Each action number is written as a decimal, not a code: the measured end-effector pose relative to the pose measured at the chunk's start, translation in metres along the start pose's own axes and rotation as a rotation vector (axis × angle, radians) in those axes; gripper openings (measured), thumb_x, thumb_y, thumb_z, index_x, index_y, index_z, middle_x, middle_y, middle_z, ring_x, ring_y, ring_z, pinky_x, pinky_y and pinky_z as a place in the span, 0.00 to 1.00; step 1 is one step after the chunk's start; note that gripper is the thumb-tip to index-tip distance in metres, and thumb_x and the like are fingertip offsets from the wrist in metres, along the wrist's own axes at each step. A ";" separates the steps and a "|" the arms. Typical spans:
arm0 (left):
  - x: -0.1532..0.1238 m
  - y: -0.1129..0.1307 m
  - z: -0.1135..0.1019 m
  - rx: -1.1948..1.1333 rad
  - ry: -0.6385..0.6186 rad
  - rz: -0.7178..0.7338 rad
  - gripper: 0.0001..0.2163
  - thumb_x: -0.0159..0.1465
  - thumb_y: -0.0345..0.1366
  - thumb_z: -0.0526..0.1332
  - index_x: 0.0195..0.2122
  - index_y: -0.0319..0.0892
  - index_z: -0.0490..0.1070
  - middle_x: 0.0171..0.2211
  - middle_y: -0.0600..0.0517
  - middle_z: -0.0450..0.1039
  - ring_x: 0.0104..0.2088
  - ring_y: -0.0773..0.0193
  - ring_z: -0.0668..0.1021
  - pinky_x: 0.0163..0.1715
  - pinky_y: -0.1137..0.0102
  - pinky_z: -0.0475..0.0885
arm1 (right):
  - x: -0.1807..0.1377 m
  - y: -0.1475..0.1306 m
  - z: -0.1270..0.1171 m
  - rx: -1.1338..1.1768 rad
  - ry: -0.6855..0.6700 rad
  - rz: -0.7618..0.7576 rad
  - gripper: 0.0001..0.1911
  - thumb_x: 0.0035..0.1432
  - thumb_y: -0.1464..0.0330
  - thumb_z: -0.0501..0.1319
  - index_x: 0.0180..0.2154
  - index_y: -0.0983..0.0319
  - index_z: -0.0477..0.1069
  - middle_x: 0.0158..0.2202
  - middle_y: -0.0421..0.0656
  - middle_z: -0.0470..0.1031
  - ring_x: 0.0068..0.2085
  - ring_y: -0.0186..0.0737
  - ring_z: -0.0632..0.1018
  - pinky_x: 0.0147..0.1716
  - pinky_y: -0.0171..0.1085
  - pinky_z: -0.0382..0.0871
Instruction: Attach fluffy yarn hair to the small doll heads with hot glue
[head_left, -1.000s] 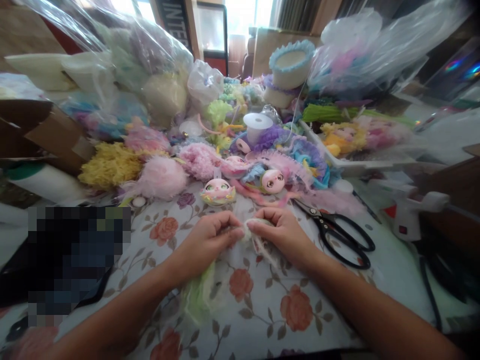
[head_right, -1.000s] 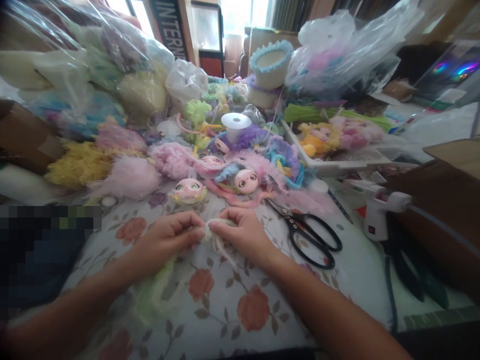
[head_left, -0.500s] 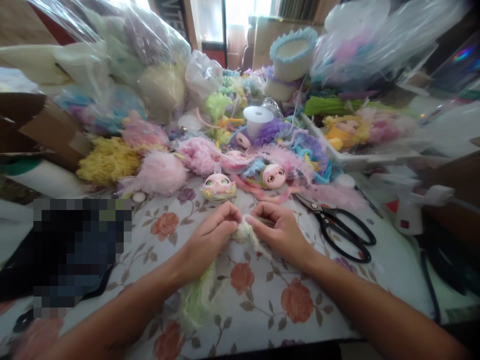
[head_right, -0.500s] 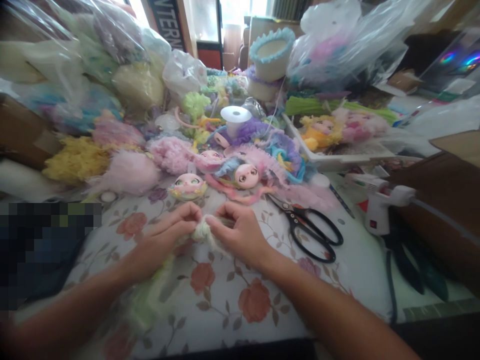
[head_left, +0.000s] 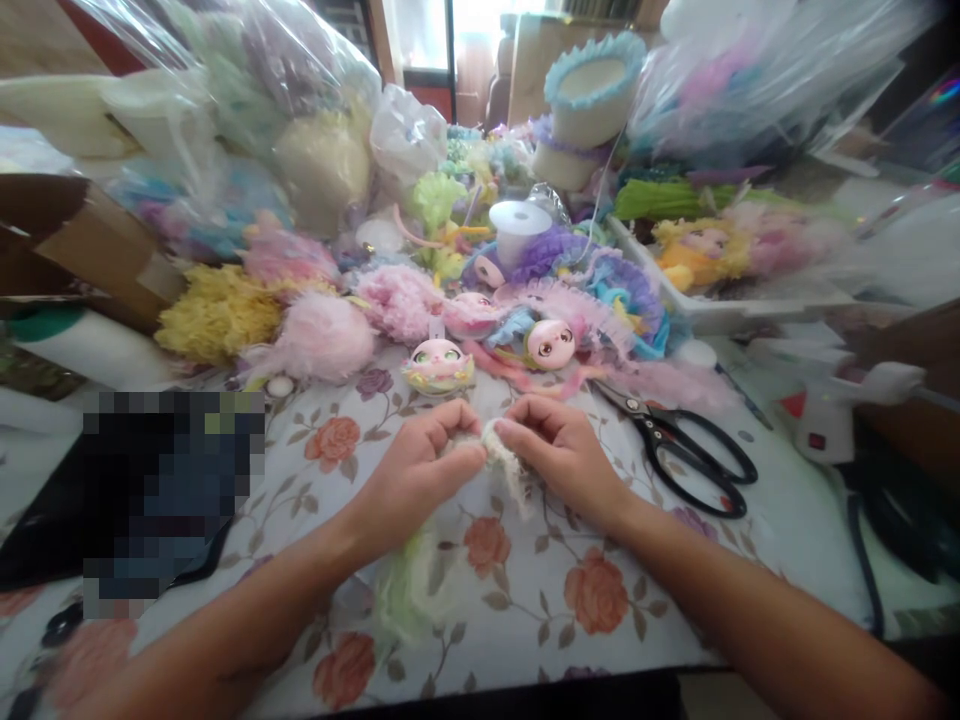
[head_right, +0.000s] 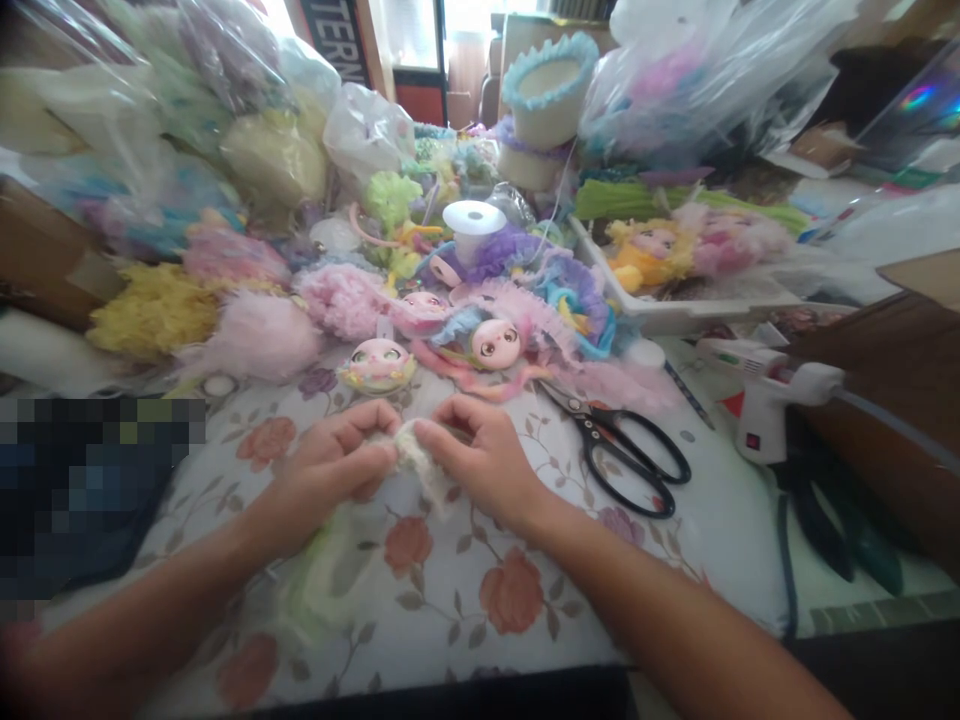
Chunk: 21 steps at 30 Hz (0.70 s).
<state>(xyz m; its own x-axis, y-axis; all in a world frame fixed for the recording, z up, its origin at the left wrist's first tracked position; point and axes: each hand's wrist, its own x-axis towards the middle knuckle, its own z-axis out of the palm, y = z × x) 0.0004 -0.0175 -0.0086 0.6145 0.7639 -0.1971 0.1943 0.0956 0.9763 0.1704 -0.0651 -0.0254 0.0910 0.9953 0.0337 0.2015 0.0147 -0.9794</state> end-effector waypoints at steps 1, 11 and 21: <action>0.001 0.000 0.000 -0.104 -0.012 -0.058 0.04 0.59 0.35 0.58 0.31 0.43 0.62 0.18 0.60 0.54 0.18 0.73 0.55 0.19 0.75 0.50 | 0.001 0.001 -0.001 0.026 0.041 0.017 0.13 0.58 0.60 0.60 0.28 0.62 0.67 0.22 0.35 0.64 0.22 0.29 0.64 0.21 0.30 0.57; 0.007 0.003 -0.001 -0.392 0.047 -0.177 0.08 0.55 0.34 0.61 0.27 0.42 0.60 0.19 0.60 0.54 0.18 0.75 0.55 0.16 0.77 0.48 | -0.010 -0.011 -0.005 -0.545 0.225 -0.778 0.04 0.57 0.73 0.61 0.32 0.58 0.73 0.30 0.41 0.75 0.34 0.38 0.73 0.37 0.40 0.68; 0.007 0.005 0.000 -0.378 -0.021 -0.236 0.08 0.56 0.33 0.60 0.28 0.43 0.59 0.18 0.61 0.55 0.17 0.75 0.57 0.16 0.78 0.47 | -0.006 -0.001 -0.002 -0.543 0.199 -0.731 0.05 0.57 0.75 0.61 0.34 0.60 0.74 0.31 0.42 0.76 0.34 0.38 0.72 0.35 0.39 0.69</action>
<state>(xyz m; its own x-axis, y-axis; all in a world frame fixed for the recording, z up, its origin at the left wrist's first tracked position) 0.0057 -0.0115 -0.0056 0.6029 0.6807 -0.4160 0.0400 0.4950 0.8680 0.1716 -0.0714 -0.0244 -0.0833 0.7210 0.6879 0.6987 0.5345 -0.4756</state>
